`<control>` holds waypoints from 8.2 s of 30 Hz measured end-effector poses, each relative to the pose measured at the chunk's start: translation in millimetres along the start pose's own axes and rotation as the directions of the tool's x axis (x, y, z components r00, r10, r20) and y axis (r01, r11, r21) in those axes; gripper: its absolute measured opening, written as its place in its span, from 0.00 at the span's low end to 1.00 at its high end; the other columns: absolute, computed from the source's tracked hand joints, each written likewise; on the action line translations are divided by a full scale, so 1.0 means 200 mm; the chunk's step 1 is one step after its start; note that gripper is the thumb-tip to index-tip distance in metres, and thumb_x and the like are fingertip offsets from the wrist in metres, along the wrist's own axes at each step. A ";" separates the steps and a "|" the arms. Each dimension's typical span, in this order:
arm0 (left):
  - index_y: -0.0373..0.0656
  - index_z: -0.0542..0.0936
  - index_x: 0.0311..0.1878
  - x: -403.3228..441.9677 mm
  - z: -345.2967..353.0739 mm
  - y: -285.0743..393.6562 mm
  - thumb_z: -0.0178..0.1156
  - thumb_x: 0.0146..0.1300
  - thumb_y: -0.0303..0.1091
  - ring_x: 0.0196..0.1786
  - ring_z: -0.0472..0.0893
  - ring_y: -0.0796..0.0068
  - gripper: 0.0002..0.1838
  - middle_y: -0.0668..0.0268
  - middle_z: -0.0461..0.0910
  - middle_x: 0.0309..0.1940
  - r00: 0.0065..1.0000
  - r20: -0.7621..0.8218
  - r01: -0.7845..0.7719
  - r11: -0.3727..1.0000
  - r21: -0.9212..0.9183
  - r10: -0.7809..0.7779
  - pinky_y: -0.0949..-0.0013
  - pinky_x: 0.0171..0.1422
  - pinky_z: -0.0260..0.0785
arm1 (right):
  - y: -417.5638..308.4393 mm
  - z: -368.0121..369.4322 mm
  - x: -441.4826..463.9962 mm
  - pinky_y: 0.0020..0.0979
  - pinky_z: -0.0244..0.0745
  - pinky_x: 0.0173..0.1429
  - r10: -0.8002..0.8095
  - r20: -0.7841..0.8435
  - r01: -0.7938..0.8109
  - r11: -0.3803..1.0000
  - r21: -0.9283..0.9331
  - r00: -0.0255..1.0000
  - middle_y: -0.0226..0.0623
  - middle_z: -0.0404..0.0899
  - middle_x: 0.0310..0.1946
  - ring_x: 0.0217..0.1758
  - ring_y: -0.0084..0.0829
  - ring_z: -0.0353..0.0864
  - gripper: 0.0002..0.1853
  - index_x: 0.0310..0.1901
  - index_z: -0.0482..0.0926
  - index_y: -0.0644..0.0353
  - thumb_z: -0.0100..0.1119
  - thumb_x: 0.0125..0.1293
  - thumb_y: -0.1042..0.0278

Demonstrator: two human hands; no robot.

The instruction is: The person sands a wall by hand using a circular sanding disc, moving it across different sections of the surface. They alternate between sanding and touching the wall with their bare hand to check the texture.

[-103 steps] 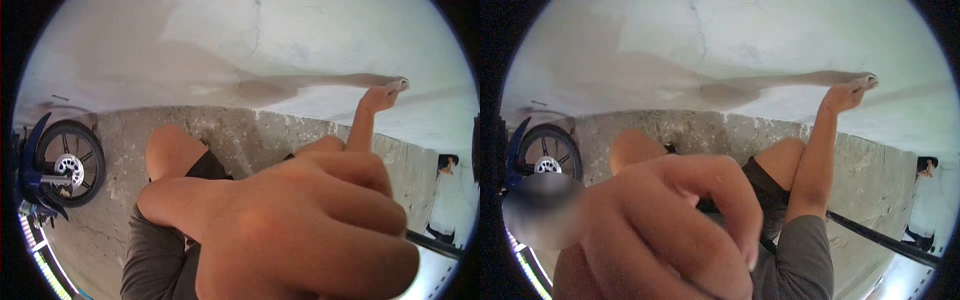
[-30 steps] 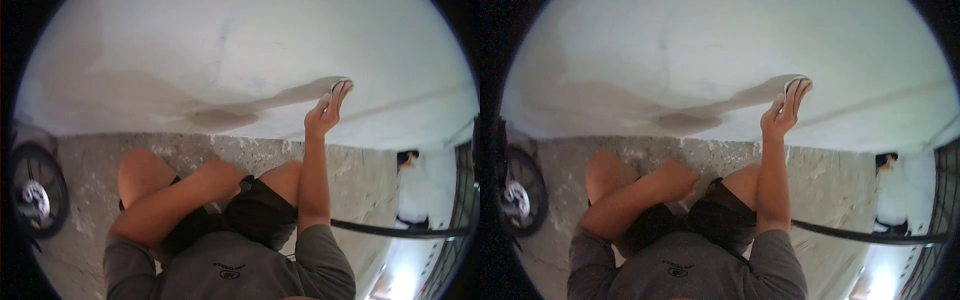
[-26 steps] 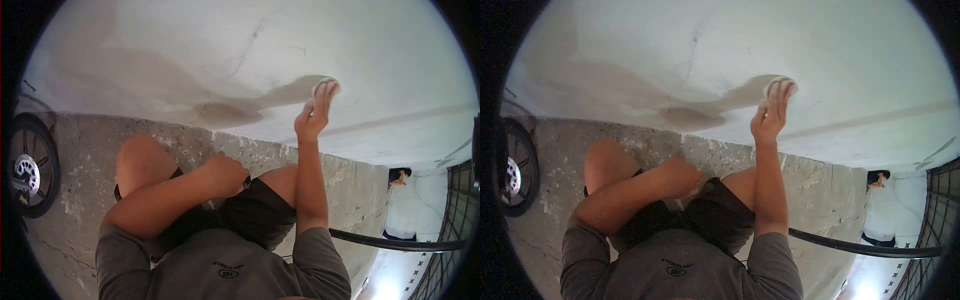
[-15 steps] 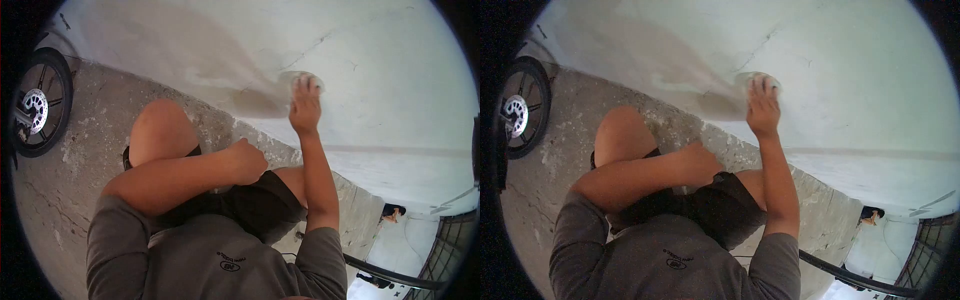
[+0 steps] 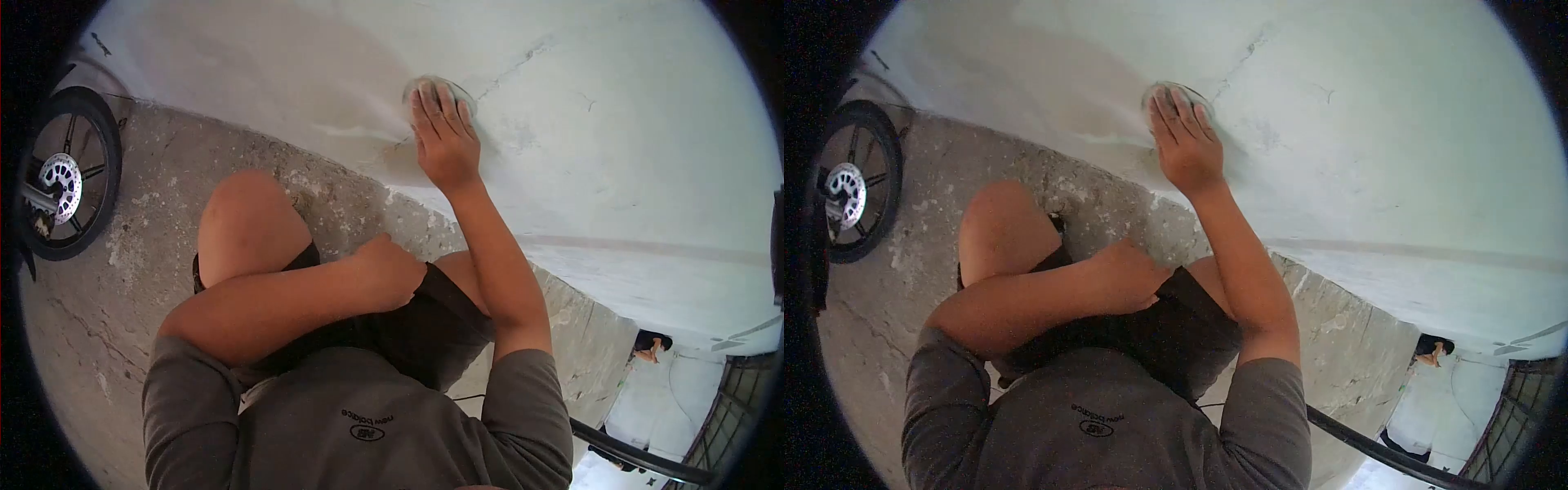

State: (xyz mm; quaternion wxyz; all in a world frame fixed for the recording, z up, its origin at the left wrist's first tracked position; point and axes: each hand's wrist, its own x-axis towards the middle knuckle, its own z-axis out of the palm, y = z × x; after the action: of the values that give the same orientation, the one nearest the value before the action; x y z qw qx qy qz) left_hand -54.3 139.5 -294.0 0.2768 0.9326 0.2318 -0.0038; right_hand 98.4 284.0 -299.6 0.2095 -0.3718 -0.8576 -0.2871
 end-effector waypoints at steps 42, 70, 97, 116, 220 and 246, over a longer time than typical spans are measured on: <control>0.34 0.74 0.61 0.66 0.16 0.05 0.59 0.66 0.54 0.50 0.80 0.38 0.33 0.40 0.82 0.46 0.901 0.416 0.056 0.982 0.179 -0.127 0.46 0.57 0.72 | 0.74 -0.46 -0.89 0.29 0.66 0.76 0.241 -0.322 -0.235 0.970 0.058 0.915 0.10 0.70 0.70 0.74 0.16 0.66 0.19 0.61 0.79 0.42 0.55 0.69 0.67; 0.35 0.69 0.67 0.24 -0.20 0.16 0.60 0.65 0.59 0.56 0.78 0.43 0.39 0.45 0.80 0.51 0.958 0.281 -0.084 0.995 0.055 0.065 0.50 0.62 0.70 | 0.98 -0.36 -1.44 0.33 0.75 0.55 0.779 -0.080 -0.515 -0.329 0.792 -0.622 0.45 0.84 0.50 0.53 0.37 0.81 0.28 0.56 0.80 0.69 0.45 0.78 0.48; 0.33 0.67 0.69 -0.09 -0.30 -0.02 0.57 0.66 0.61 0.55 0.80 0.47 0.42 0.47 0.81 0.49 0.991 0.100 -0.090 0.996 0.000 0.090 0.54 0.66 0.69 | 0.71 -0.20 -0.81 0.40 0.75 0.58 0.525 0.209 -0.035 -0.418 0.908 -0.825 0.43 0.76 0.61 0.59 0.41 0.78 0.22 0.61 0.74 0.64 0.43 0.68 0.68; 0.31 0.71 0.64 0.26 -0.22 -0.05 0.62 0.64 0.57 0.48 0.81 0.42 0.38 0.44 0.83 0.41 0.970 0.242 -0.037 0.999 0.000 0.035 0.49 0.54 0.74 | 1.01 -0.23 -1.42 0.37 0.70 0.63 0.437 0.173 -0.010 -0.386 0.922 -0.883 0.41 0.75 0.65 0.63 0.39 0.75 0.26 0.65 0.73 0.66 0.45 0.78 0.52; 0.39 0.65 0.73 0.86 0.02 -0.17 0.60 0.67 0.56 0.62 0.79 0.46 0.40 0.42 0.79 0.57 0.739 0.568 0.448 0.894 -0.014 -0.362 0.53 0.66 0.69 | 1.16 -0.10 -2.05 0.32 0.76 0.59 0.230 0.430 0.376 -0.245 0.894 -0.873 0.40 0.84 0.48 0.55 0.37 0.82 0.16 0.53 0.82 0.60 0.56 0.71 0.61; 0.34 0.65 0.71 0.22 -0.24 -0.01 0.59 0.66 0.59 0.53 0.81 0.41 0.41 0.42 0.80 0.53 0.989 0.145 0.043 0.996 -0.076 -0.032 0.47 0.58 0.73 | 0.75 -0.58 -0.69 0.36 0.68 0.69 0.874 -0.305 -0.493 0.088 0.865 -0.379 0.47 0.71 0.66 0.64 0.39 0.73 0.28 0.69 0.66 0.71 0.42 0.79 0.56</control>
State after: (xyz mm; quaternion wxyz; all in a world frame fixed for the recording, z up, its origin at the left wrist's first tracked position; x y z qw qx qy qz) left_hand -22.2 183.5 -260.6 0.3294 0.9136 0.2288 -0.0669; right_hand 315.9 221.5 -241.6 0.8086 -0.5657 -0.1541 -0.0494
